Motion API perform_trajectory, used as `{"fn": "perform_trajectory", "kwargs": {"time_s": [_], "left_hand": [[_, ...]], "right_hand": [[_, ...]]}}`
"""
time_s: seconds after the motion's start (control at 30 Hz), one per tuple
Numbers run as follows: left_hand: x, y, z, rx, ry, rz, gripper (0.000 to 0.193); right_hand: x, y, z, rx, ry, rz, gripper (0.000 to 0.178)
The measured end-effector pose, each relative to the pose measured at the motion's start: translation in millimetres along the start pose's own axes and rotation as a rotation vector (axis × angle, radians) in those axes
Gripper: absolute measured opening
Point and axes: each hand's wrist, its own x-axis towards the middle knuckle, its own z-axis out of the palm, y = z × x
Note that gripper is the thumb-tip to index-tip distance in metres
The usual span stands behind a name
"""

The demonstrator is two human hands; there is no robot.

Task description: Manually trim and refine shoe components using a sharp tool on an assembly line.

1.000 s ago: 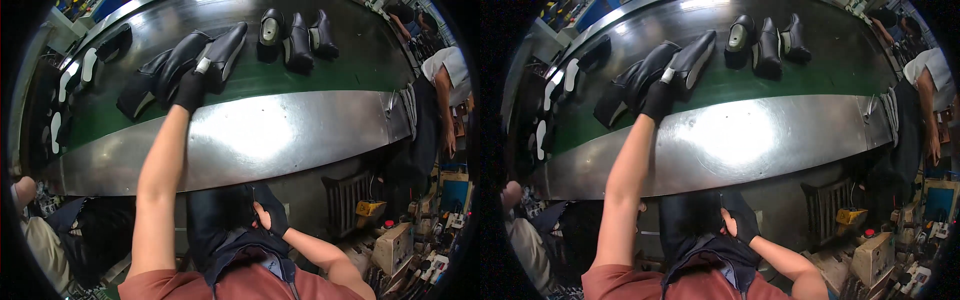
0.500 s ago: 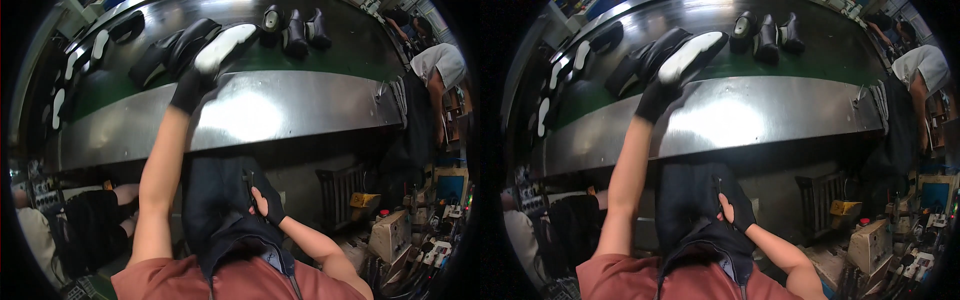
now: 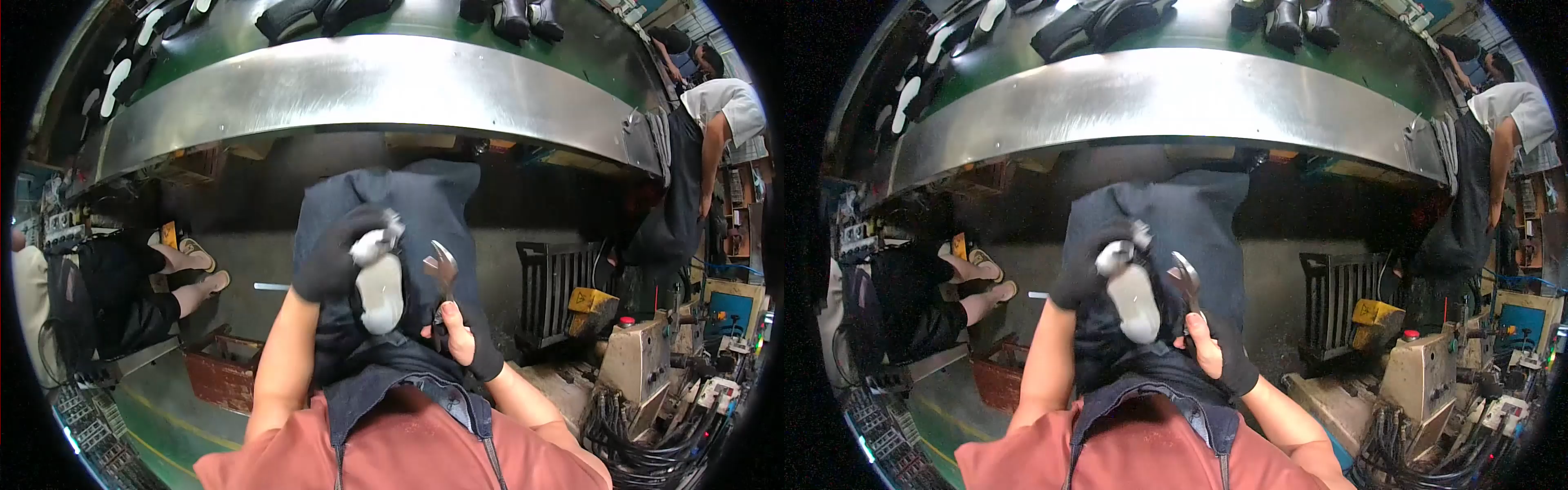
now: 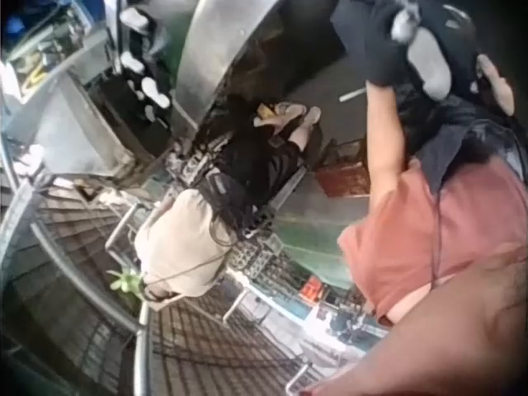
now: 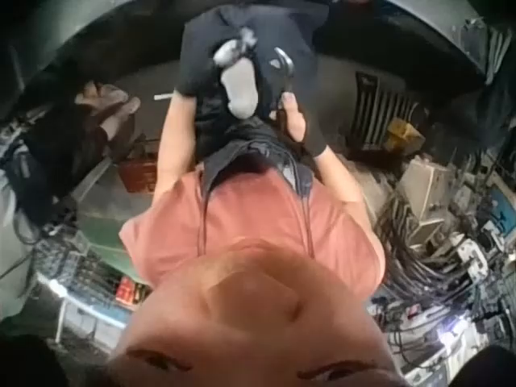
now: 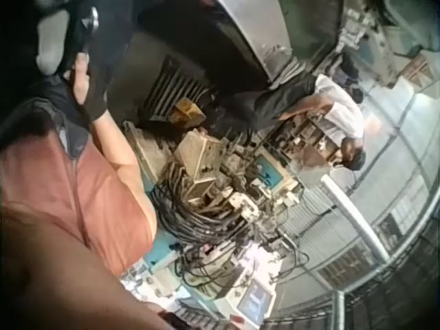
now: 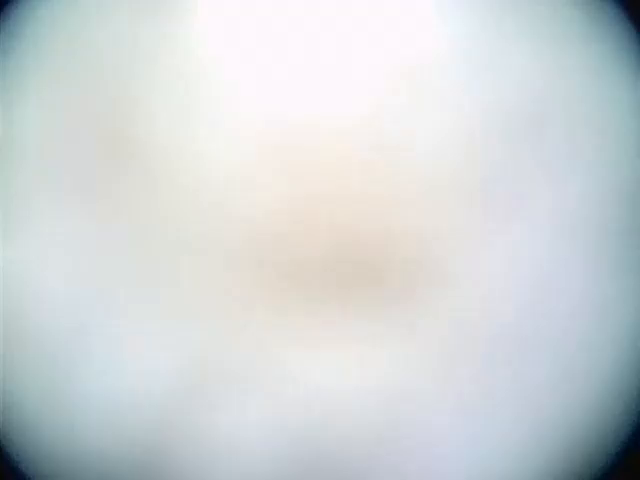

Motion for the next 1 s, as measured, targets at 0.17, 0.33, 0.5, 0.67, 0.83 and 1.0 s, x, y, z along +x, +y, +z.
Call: {"fn": "perform_trajectory", "kwargs": {"time_s": [0.17,0.33,0.5,0.67,0.83,1.0], "left_hand": [[30,-1,8,-0.419,-0.019,-0.076,0.054],[32,9,14,-0.27,0.031,0.045,0.071],[28,-2,10,-0.406,0.019,0.062,0.059],[21,1,3,-0.182,-0.059,0.238,0.037],[-39,58,23,-0.319,0.151,-0.212,0.085],[-70,66,36,-0.771,0.233,-0.426,0.086]], "right_hand": [[-1,-28,18,-0.419,-0.058,-0.15,0.045],[31,-28,28,0.446,-0.368,0.12,0.052],[13,-44,49,0.026,-0.074,0.117,0.048],[13,1,60,-0.492,0.129,-0.489,0.03],[-11,20,6,-0.844,-0.32,-0.668,0.03],[-19,26,-4,-0.923,-0.5,-0.714,0.043]]}}
